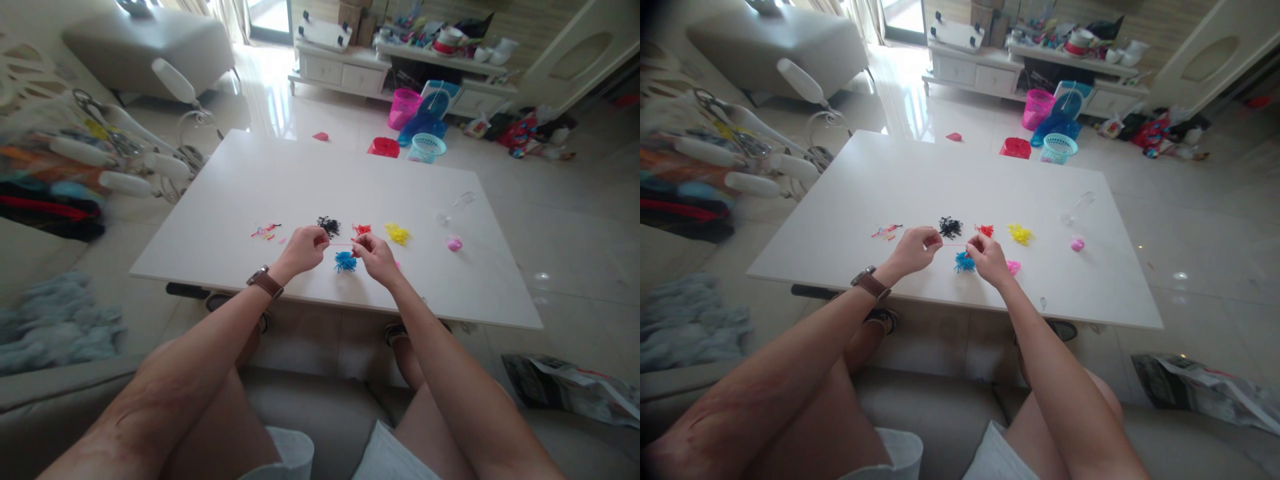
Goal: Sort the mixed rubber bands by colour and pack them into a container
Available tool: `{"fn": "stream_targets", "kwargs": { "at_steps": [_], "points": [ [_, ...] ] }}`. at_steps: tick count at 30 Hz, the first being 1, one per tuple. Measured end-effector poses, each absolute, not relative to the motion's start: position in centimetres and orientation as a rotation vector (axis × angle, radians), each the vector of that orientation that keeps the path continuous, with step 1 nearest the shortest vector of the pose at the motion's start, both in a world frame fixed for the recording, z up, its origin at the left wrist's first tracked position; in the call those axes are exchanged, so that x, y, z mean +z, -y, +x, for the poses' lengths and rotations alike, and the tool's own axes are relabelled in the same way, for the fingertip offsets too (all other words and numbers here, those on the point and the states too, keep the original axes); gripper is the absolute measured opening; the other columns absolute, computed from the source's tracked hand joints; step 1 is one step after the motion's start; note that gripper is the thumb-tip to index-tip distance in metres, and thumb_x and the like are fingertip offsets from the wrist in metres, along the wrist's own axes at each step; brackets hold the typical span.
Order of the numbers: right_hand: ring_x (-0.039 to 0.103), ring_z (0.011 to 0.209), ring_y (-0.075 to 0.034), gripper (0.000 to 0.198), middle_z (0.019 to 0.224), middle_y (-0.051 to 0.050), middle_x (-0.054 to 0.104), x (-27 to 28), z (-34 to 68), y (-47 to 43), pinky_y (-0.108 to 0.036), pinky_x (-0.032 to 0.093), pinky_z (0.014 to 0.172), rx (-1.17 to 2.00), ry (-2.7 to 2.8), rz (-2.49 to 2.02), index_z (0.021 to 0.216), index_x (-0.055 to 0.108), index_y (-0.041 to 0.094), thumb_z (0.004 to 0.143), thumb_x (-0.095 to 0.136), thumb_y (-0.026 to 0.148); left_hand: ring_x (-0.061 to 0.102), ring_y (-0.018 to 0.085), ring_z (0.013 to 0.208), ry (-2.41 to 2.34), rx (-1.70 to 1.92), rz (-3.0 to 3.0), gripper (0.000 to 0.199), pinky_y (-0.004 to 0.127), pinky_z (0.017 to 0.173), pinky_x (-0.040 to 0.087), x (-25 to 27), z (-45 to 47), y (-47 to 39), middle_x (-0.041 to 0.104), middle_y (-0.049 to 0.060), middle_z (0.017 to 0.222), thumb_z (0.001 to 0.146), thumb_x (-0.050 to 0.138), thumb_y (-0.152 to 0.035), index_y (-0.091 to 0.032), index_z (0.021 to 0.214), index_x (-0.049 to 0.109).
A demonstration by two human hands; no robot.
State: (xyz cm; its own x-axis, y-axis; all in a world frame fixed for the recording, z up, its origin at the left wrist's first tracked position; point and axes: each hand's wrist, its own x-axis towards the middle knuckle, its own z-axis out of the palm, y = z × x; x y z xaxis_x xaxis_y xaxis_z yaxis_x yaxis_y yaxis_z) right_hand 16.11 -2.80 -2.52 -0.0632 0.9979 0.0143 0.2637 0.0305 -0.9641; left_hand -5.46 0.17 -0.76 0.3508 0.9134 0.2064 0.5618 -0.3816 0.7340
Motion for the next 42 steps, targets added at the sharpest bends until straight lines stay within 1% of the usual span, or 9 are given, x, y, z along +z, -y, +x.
{"fn": "stream_targets", "kwargs": {
  "at_steps": [9,14,16,20,22,25,33,38,42],
  "points": [
    [0.067,0.07,-0.017,0.021,0.073,-0.002,0.069,-2.0,15.2,3.2,-0.031,0.053,0.068,1.155,1.468,-1.314,0.08,0.066,0.019,0.079,0.071,0.04,0.058,0.014,0.067,-1.127,0.821,2.076,0.012,0.027,0.066,0.044,-0.9,-4.7,0.3,0.068,0.003,0.074,0.08,0.06,-0.012,-0.016,0.075,0.069],
    [0.068,0.069,-0.018,0.024,0.073,-0.003,0.072,-1.5,17.6,2.3,-0.032,0.056,0.07,1.076,1.399,-1.371,0.078,0.068,0.019,0.073,0.076,0.042,0.061,0.013,0.065,-1.139,0.839,1.952,0.008,0.026,0.066,0.047,-0.8,-4.8,0.4,0.069,0.002,0.072,0.084,0.067,-0.023,-0.018,0.087,0.072],
    [0.068,0.069,-0.018,0.023,0.072,-0.004,0.072,-1.2,19.9,1.8,-0.033,0.056,0.073,0.969,1.371,-1.49,0.079,0.07,0.018,0.073,0.075,0.039,0.062,0.013,0.063,-1.167,0.878,1.851,0.011,0.026,0.064,0.048,-0.8,-5.0,0.3,0.07,0.002,0.072,0.081,0.072,-0.025,-0.018,0.088,0.07],
    [0.069,0.069,-0.019,0.011,0.071,-0.005,0.073,-1.1,24.5,1.4,-0.032,0.054,0.073,0.749,1.478,-1.876,0.077,0.073,0.017,0.073,0.069,0.025,0.063,0.013,0.06,-1.159,0.871,1.771,0.013,0.026,0.061,0.048,-0.8,-5.2,0.2,0.071,0.002,0.072,0.077,0.075,-0.026,-0.017,0.076,0.066],
    [0.07,0.072,-0.019,0.009,0.073,-0.005,0.075,-1.3,25.8,1.6,-0.031,0.054,0.076,0.644,1.606,-2.038,0.076,0.075,0.017,0.072,0.068,0.02,0.063,0.014,0.061,-1.162,0.839,1.796,0.012,0.026,0.062,0.049,-0.7,-5.1,0.3,0.071,0.002,0.069,0.077,0.075,-0.026,-0.017,0.074,0.068],
    [0.07,0.076,-0.018,0.011,0.075,-0.005,0.076,-1.9,26.5,2.0,-0.028,0.052,0.076,0.617,1.747,-2.181,0.075,0.077,0.018,0.07,0.067,0.015,0.064,0.015,0.067,-1.17,0.807,1.866,0.009,0.028,0.068,0.049,-0.6,-5.1,0.4,0.073,0.003,0.069,0.078,0.074,-0.027,-0.018,0.075,0.074],
    [0.07,0.073,-0.02,0.013,0.075,-0.007,0.076,-4.0,27.5,2.0,-0.028,0.052,0.068,0.613,1.873,-2.294,0.073,0.078,0.019,0.068,0.069,0.01,0.063,0.016,0.072,-1.113,0.798,1.94,0.013,0.029,0.071,0.05,-0.9,-5.3,0.3,0.075,0.007,0.087,0.082,0.072,-0.03,-0.02,0.084,0.08],
    [0.071,0.077,-0.021,0.022,0.08,-0.009,0.077,-3.9,28.2,2.0,-0.028,0.052,0.071,0.599,1.901,-2.332,0.078,0.077,0.018,0.065,0.068,0.004,0.065,0.017,0.074,-1.168,0.788,1.907,0.015,0.03,0.074,0.051,-0.8,-5.3,0.3,0.076,0.006,0.083,0.082,0.072,-0.026,-0.018,0.092,0.079],
    [0.071,0.082,-0.023,0.025,0.087,-0.01,0.077,-2.7,27.7,2.0,-0.031,0.053,0.077,0.51,1.863,-2.294,0.086,0.078,0.016,0.068,0.064,0.005,0.066,0.017,0.074,-1.162,0.788,1.871,0.009,0.03,0.075,0.052,-0.6,-5.1,0.4,0.076,0.005,0.081,0.081,0.072,-0.025,-0.018,0.086,0.076]
  ]
}}
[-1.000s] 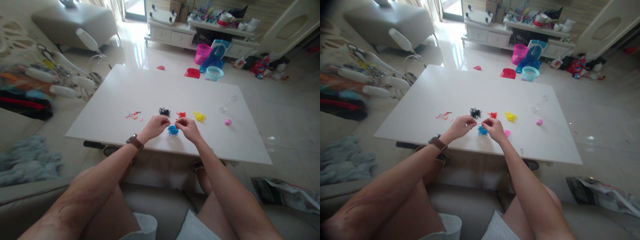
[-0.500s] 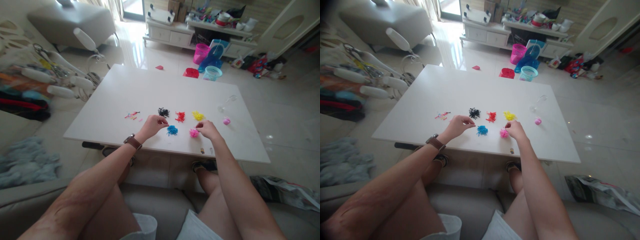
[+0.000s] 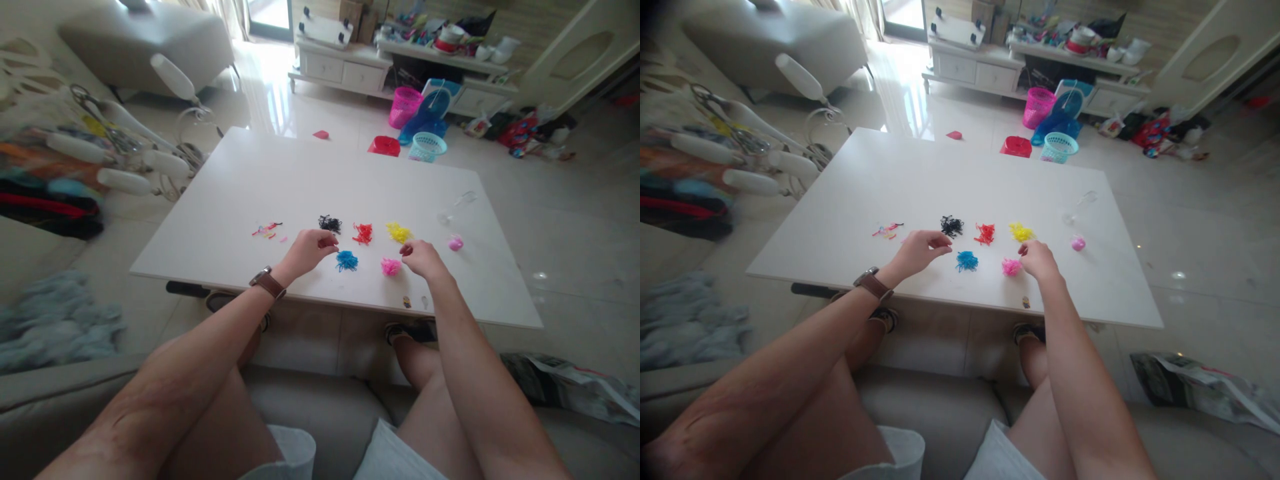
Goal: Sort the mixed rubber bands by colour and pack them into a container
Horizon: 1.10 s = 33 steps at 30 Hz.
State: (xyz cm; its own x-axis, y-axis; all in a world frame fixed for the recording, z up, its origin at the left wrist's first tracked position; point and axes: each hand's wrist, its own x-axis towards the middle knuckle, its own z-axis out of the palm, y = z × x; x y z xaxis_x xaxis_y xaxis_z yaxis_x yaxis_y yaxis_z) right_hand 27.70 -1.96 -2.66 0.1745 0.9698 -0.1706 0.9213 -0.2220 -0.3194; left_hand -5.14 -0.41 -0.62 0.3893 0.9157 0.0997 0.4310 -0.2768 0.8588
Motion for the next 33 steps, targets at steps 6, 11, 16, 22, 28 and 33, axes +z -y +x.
{"fn": "stream_targets", "kwargs": {
  "at_steps": [6,11,16,22,28,33],
  "points": [
    [0.068,0.073,-0.017,0.013,0.081,-0.005,0.075,-0.8,23.5,2.4,-0.03,0.054,0.071,0.772,1.898,-1.806,0.086,0.075,0.017,0.076,0.066,0.016,0.073,0.02,0.078,-1.053,0.825,1.519,0.016,0.034,0.077,0.056,-1.2,-4.7,0.4,0.077,0.009,0.082,0.079,0.076,-0.027,-0.015,0.087,0.069],
    [0.069,0.083,-0.018,0.01,0.097,-0.006,0.075,-0.5,19.8,3.0,-0.031,0.057,0.073,0.898,1.901,-1.473,0.088,0.075,0.02,0.08,0.07,0.025,0.075,0.023,0.082,-1.019,0.805,1.303,0.028,0.037,0.082,0.057,-1.7,-4.6,0.3,0.078,0.011,0.081,0.077,0.082,-0.036,-0.015,0.087,0.066],
    [0.067,0.102,-0.02,0.017,0.114,-0.006,0.07,-0.4,18.2,3.4,-0.031,0.057,0.076,0.969,1.921,-1.313,0.098,0.076,0.025,0.082,0.072,0.029,0.076,0.023,0.088,-0.987,0.821,1.156,0.035,0.04,0.09,0.057,-1.7,-4.4,0.3,0.078,0.012,0.085,0.076,0.084,-0.04,-0.014,0.091,0.067],
    [0.063,0.116,-0.022,0.027,0.129,-0.005,0.065,-0.3,17.4,3.8,-0.031,0.056,0.081,0.977,1.975,-1.23,0.11,0.077,0.031,0.083,0.073,0.028,0.077,0.023,0.09,-0.958,0.822,1.107,0.036,0.041,0.093,0.057,-1.8,-4.2,0.4,0.078,0.011,0.084,0.077,0.084,-0.041,-0.014,0.092,0.066],
    [0.064,0.114,-0.022,0.033,0.129,-0.006,0.066,0.2,16.7,4.2,-0.031,0.055,0.079,1.022,2.014,-1.182,0.116,0.075,0.031,0.083,0.071,0.025,0.077,0.024,0.089,-0.964,0.807,1.112,0.035,0.04,0.091,0.057,-2.0,-4.2,0.4,0.079,0.012,0.084,0.077,0.083,-0.04,-0.014,0.091,0.066],
    [0.065,0.111,-0.022,0.035,0.125,-0.006,0.068,-0.1,16.7,4.1,-0.03,0.054,0.079,1.015,1.997,-1.204,0.117,0.074,0.029,0.082,0.073,0.026,0.076,0.022,0.086,-0.967,0.784,1.088,0.032,0.04,0.092,0.057,-2.3,-4.1,0.4,0.078,0.011,0.082,0.078,0.083,-0.037,-0.013,0.089,0.065]
  ]
}}
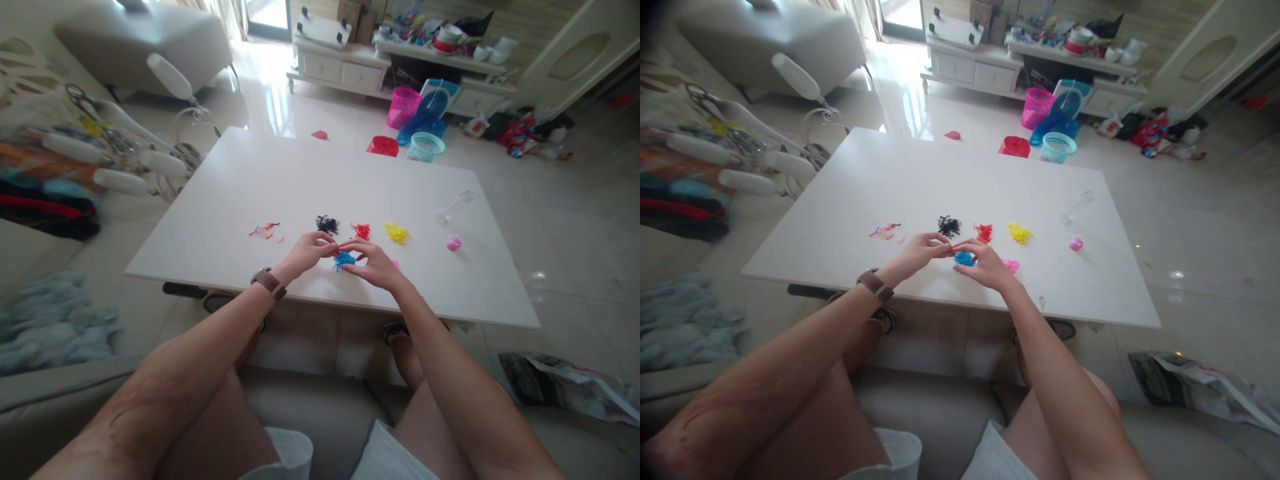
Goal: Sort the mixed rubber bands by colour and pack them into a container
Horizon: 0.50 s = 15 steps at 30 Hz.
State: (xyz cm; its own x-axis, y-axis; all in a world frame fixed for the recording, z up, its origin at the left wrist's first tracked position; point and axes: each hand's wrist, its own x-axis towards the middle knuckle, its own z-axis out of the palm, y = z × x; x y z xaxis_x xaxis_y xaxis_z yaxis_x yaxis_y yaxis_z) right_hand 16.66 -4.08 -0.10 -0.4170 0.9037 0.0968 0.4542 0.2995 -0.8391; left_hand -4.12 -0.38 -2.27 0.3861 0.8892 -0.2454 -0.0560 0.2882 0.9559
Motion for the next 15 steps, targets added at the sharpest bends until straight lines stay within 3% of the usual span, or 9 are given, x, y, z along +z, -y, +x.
{"fn": "stream_targets", "kwargs": {
  "at_steps": [10,15],
  "points": [
    [0.066,0.101,-0.021,0.023,0.11,-0.006,0.071,-0.4,16.5,4.0,-0.032,0.053,0.08,1.004,2.022,-1.224,0.106,0.076,0.025,0.084,0.073,0.029,0.077,0.022,0.085,-1.04,0.711,1.093,0.017,0.036,0.088,0.058,-2.4,-3.9,0.5,0.078,0.012,0.082,0.084,0.075,-0.025,-0.013,0.091,0.064],
    [0.066,0.093,-0.021,0.021,0.11,-0.008,0.07,-2.8,18.9,2.5,-0.037,0.053,0.086,0.74,1.935,-1.55,0.102,0.075,0.02,0.082,0.07,0.027,0.076,0.02,0.075,-1.117,0.662,1.087,0.012,0.032,0.077,0.058,-2.4,-3.7,0.3,0.076,0.011,0.087,0.088,0.067,-0.022,-0.014,0.096,0.064]
  ]
}}
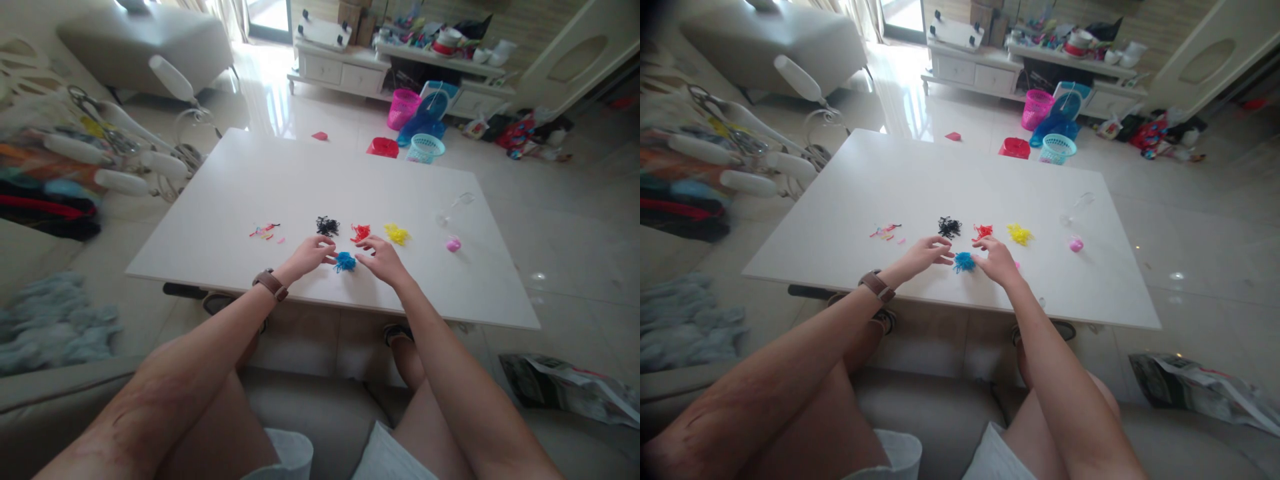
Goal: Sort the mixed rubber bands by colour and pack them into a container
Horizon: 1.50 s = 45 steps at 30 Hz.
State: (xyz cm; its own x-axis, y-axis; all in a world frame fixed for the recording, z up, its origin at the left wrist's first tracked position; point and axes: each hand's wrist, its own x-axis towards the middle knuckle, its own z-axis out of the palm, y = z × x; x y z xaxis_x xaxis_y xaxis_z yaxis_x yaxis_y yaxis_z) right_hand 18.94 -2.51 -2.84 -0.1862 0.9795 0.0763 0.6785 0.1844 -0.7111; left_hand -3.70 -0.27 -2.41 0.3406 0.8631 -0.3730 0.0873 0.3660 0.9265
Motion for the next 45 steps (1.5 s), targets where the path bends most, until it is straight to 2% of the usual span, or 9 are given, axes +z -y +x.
{"fn": "stream_targets", "kwargs": {
  "at_steps": [5,10,17,22,27,31,33,38,45],
  "points": [
    [0.064,0.102,-0.025,0.028,0.11,-0.01,0.069,-6.6,21.3,1.0,-0.04,0.049,0.099,0.541,1.846,-1.835,0.105,0.073,0.017,0.078,0.068,0.023,0.073,0.018,0.067,-1.203,0.582,1.38,0.007,0.027,0.065,0.054,-2.9,-4.1,0.2,0.075,0.009,0.088,0.084,0.064,-0.022,-0.016,0.084,0.065],
    [0.061,0.111,-0.028,0.035,0.115,-0.012,0.067,-8.2,20.6,0.2,-0.043,0.044,0.107,0.448,1.907,-1.817,0.11,0.072,0.017,0.076,0.067,0.023,0.072,0.017,0.068,-1.308,0.471,1.715,0.01,0.025,0.062,0.049,-2.9,-4.8,0.4,0.075,0.006,0.085,0.084,0.06,-0.023,-0.018,0.086,0.068],
    [0.058,0.121,-0.031,0.044,0.127,-0.015,0.065,-9.4,19.7,-0.4,-0.046,0.041,0.111,0.449,1.923,-1.832,0.12,0.067,0.015,0.077,0.063,0.022,0.071,0.022,0.091,-1.442,0.26,1.935,0.02,0.03,0.077,0.05,-2.4,-5.6,0.5,0.077,0.009,0.103,0.087,0.054,-0.024,-0.018,0.095,0.072],
    [0.055,0.127,-0.031,0.04,0.129,-0.015,0.064,-9.3,19.9,-0.1,-0.048,0.038,0.113,0.448,1.915,-1.809,0.117,0.067,0.016,0.078,0.063,0.023,0.066,0.028,0.11,-1.548,0.059,2.041,0.035,0.036,0.092,0.05,-2.8,-6.2,0.6,0.071,0.014,0.122,0.091,0.051,-0.033,-0.016,0.116,0.069],
    [0.054,0.127,-0.031,0.029,0.126,-0.014,0.065,-8.0,20.0,0.5,-0.05,0.036,0.113,0.465,1.959,-1.747,0.108,0.069,0.018,0.081,0.064,0.028,0.053,0.035,0.131,-1.692,-0.156,2.1,0.049,0.042,0.104,0.045,-3.4,-7.9,0.0,0.058,0.022,0.139,0.091,0.051,-0.039,-0.01,0.13,0.061],
    [0.053,0.129,-0.032,0.028,0.128,-0.015,0.064,-7.1,20.3,1.3,-0.05,0.034,0.114,0.478,1.987,-1.732,0.106,0.07,0.017,0.08,0.065,0.028,0.029,0.04,0.15,-1.771,-0.325,2.01,0.064,0.052,0.113,0.037,-4.2,-9.6,-0.5,0.029,0.025,0.163,0.092,0.052,-0.046,-0.01,0.144,0.049],
    [0.054,0.129,-0.031,0.027,0.13,-0.015,0.064,-6.8,20.6,1.7,-0.05,0.033,0.115,0.481,2.003,-1.725,0.105,0.071,0.017,0.081,0.064,0.028,0.02,0.041,0.154,-1.764,-0.394,1.968,0.068,0.058,0.116,0.032,-4.6,-10.3,-0.7,0.018,0.024,0.168,0.092,0.052,-0.048,-0.012,0.15,0.043],
    [0.055,0.127,-0.031,0.027,0.13,-0.015,0.064,-6.5,21.1,2.3,-0.05,0.034,0.113,0.476,2.041,-1.717,0.105,0.071,0.017,0.082,0.063,0.028,0.021,0.038,0.154,-1.773,-0.429,1.958,0.073,0.06,0.118,0.029,-5.3,-11.0,-1.1,0.024,0.021,0.167,0.092,0.05,-0.049,-0.015,0.155,0.036],
    [0.054,0.127,-0.031,0.024,0.131,-0.015,0.064,-6.3,20.7,2.8,-0.05,0.035,0.113,0.467,2.068,-1.687,0.103,0.071,0.018,0.083,0.062,0.029,0.022,0.039,0.153,-1.818,-0.42,1.94,0.074,0.059,0.116,0.032,-5.3,-11.9,-2.2,0.027,0.024,0.164,0.091,0.049,-0.05,-0.01,0.153,0.04]
  ]
}}
